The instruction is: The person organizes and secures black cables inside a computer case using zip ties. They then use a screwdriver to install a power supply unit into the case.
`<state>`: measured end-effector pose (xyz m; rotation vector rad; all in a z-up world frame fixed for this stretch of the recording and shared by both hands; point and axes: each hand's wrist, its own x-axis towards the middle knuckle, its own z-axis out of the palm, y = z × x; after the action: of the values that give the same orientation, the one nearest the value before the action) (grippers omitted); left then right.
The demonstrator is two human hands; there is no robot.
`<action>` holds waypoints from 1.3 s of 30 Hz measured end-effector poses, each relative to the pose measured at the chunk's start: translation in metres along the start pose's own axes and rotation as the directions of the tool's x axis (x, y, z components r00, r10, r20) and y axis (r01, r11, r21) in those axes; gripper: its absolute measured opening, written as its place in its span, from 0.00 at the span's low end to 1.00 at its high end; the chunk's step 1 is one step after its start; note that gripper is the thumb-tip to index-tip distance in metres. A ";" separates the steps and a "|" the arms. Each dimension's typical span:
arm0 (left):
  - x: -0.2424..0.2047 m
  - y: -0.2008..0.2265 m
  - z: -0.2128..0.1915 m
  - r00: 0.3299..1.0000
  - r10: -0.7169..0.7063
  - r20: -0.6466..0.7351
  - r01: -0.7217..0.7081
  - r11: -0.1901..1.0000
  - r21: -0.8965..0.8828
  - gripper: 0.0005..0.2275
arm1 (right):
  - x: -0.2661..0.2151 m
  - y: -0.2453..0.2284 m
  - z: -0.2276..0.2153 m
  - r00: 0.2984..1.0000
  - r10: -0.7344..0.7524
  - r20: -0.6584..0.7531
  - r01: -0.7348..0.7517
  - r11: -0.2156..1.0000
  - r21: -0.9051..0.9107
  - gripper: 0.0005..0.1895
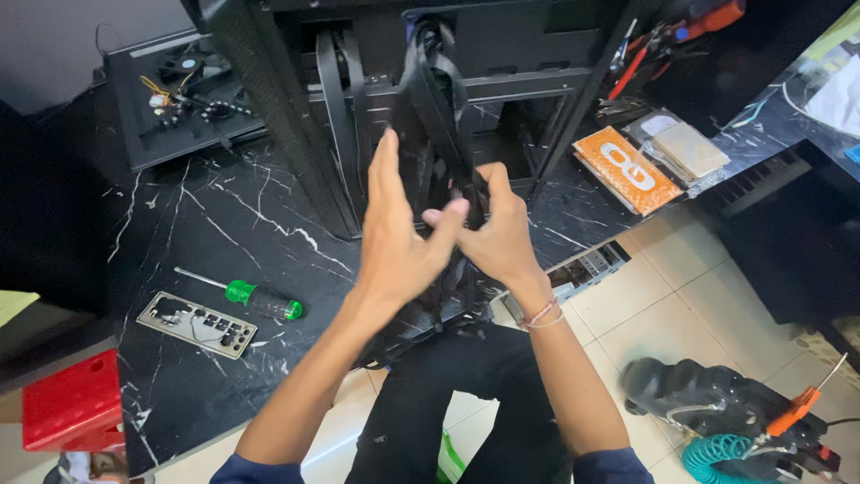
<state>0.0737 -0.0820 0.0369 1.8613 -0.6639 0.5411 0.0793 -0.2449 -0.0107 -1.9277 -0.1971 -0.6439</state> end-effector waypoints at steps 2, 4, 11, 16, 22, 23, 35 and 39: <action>0.002 -0.024 -0.015 1.000 0.009 0.000 -0.009 0.999 -0.051 0.37 | 0.009 -0.005 0.011 1.000 0.013 -0.012 -0.013 1.000 -0.023 0.31; 0.002 -0.037 -0.029 1.000 0.017 0.000 -0.017 0.995 -0.102 0.31 | 0.015 -0.011 0.022 0.999 0.026 -0.024 -0.027 0.999 -0.046 0.37; 0.003 -0.038 -0.048 0.993 0.087 0.084 -0.083 0.995 -0.056 0.26 | 0.024 -0.018 0.034 0.990 -0.070 -0.122 0.068 0.998 -0.017 0.14; 0.009 -0.047 -0.051 0.994 0.082 0.066 -0.073 0.989 -0.131 0.26 | 0.013 -0.026 0.019 0.994 -0.060 -0.090 0.067 0.995 0.075 0.12; 0.010 -0.050 -0.056 0.991 0.124 0.046 -0.114 0.978 -0.177 0.23 | -0.006 -0.022 0.023 0.996 0.029 -0.085 -0.017 0.991 0.136 0.11; 0.010 -0.051 -0.055 0.992 0.118 0.040 -0.108 0.976 -0.191 0.22 | -0.008 -0.021 0.024 0.996 0.018 -0.082 -0.008 0.993 0.121 0.11; -0.003 -0.033 -0.022 0.991 0.129 -0.016 -0.130 0.990 -0.059 0.22 | -0.015 -0.010 -0.003 0.984 -0.070 -0.165 0.061 0.996 -0.058 0.27; -0.007 -0.019 0.000 0.998 0.058 0.009 -0.058 0.997 -0.048 0.36 | -0.001 0.039 -0.026 0.864 -0.156 -0.478 0.019 0.960 -0.279 0.31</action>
<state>0.0814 -0.0752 0.0192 1.8054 -0.7338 0.5488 0.0852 -0.2844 -0.0343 -1.9386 0.1371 -1.2602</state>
